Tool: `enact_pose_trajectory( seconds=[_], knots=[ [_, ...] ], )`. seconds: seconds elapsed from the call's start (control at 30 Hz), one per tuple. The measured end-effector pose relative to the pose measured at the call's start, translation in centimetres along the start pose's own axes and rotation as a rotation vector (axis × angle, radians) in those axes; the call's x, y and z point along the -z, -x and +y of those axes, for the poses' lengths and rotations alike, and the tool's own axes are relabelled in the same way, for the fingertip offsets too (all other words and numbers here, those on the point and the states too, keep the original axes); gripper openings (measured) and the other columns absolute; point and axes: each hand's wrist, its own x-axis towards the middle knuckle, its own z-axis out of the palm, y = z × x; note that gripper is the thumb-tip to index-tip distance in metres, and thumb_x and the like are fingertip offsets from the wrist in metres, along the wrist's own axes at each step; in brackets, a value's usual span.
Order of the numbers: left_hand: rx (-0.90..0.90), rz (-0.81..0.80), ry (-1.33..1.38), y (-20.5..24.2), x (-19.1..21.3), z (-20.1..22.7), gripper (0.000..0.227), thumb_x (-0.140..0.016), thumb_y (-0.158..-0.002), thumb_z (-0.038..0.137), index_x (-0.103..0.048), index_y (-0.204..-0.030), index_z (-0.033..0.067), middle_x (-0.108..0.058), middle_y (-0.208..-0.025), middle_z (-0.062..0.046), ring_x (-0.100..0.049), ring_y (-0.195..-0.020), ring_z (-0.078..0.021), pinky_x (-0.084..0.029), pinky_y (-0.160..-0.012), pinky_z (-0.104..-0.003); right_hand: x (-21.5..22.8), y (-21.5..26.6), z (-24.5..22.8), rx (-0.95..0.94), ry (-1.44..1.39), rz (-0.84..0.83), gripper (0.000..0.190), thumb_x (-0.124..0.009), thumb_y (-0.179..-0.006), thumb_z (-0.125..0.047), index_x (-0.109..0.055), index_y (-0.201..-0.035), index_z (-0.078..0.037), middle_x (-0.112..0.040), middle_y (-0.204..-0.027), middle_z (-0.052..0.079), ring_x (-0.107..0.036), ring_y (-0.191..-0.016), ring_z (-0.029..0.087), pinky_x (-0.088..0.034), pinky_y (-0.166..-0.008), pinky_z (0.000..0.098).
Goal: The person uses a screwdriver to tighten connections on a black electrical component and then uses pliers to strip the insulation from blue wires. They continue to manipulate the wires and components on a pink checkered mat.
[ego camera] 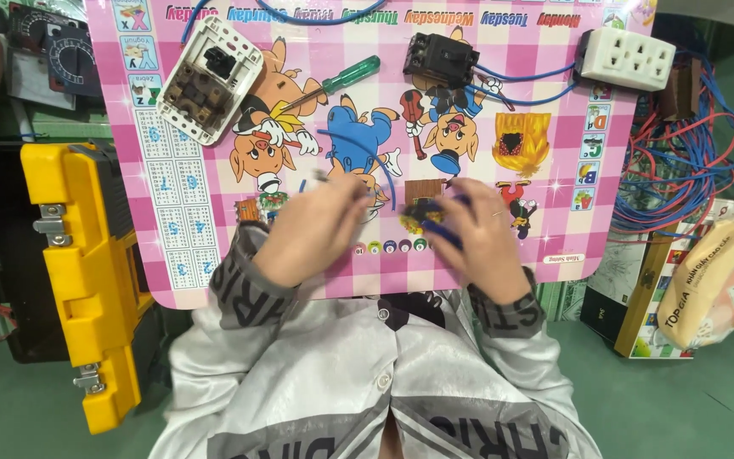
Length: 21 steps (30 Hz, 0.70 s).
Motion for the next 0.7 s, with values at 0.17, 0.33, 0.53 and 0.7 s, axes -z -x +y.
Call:
enact_pose_trajectory(
  seconds=[0.17,0.33,0.53,0.7],
  knots=[
    [0.095,-0.317,0.171,-3.3,-2.7,-2.6,0.021,-0.053,-0.103,0.014,-0.064,-0.11,-0.0028,-0.072,-0.088,-0.026,-0.073,-0.081,-0.0434,-0.057,-0.069,-0.049,0.5,-0.6,1.4,-0.032,-0.077,0.238,0.043,-0.087,-0.086,-0.025,-0.062,-0.112,-0.002,-0.054,-0.134,0.02,-0.049,-0.131,0.047,-0.037,-0.112,0.0588],
    [-0.095,-0.061,0.127,-4.3,1.0,-1.1,0.012,-0.058,-0.102,0.01,-0.06,-0.11,0.0012,-0.07,-0.083,-0.02,-0.071,-0.075,-0.0436,-0.055,-0.063,-0.05,0.0,-0.3,1.6,-0.06,-0.019,0.266,0.026,-0.08,-0.094,-0.025,-0.067,-0.096,-0.003,-0.056,-0.129,0.016,-0.049,-0.133,0.041,-0.031,-0.116,0.0571],
    [-0.313,0.09,-0.005,-2.2,-0.5,-0.3,0.01,-0.066,-0.098,0.012,-0.068,-0.107,0.0083,-0.07,-0.08,-0.009,-0.071,-0.068,-0.031,-0.056,-0.06,-0.037,2.1,-0.1,1.1,-0.152,-0.522,0.342,0.033,-0.053,-0.105,-0.036,-0.058,-0.1,-0.003,-0.054,-0.131,0.018,-0.053,-0.123,0.034,-0.04,-0.108,0.0485],
    [-0.64,0.292,-0.247,-2.6,-3.0,-1.5,0.009,-0.065,-0.1,0.014,-0.072,-0.1,0.0097,-0.064,-0.075,-0.003,-0.065,-0.063,-0.0211,-0.046,-0.053,-0.029,0.7,0.5,-3.8,-0.224,-1.552,0.166,0.054,-0.036,-0.108,-0.044,-0.059,-0.092,0.002,-0.056,-0.132,0.033,-0.061,-0.122,0.04,-0.045,-0.106,0.0532]
  ],
)
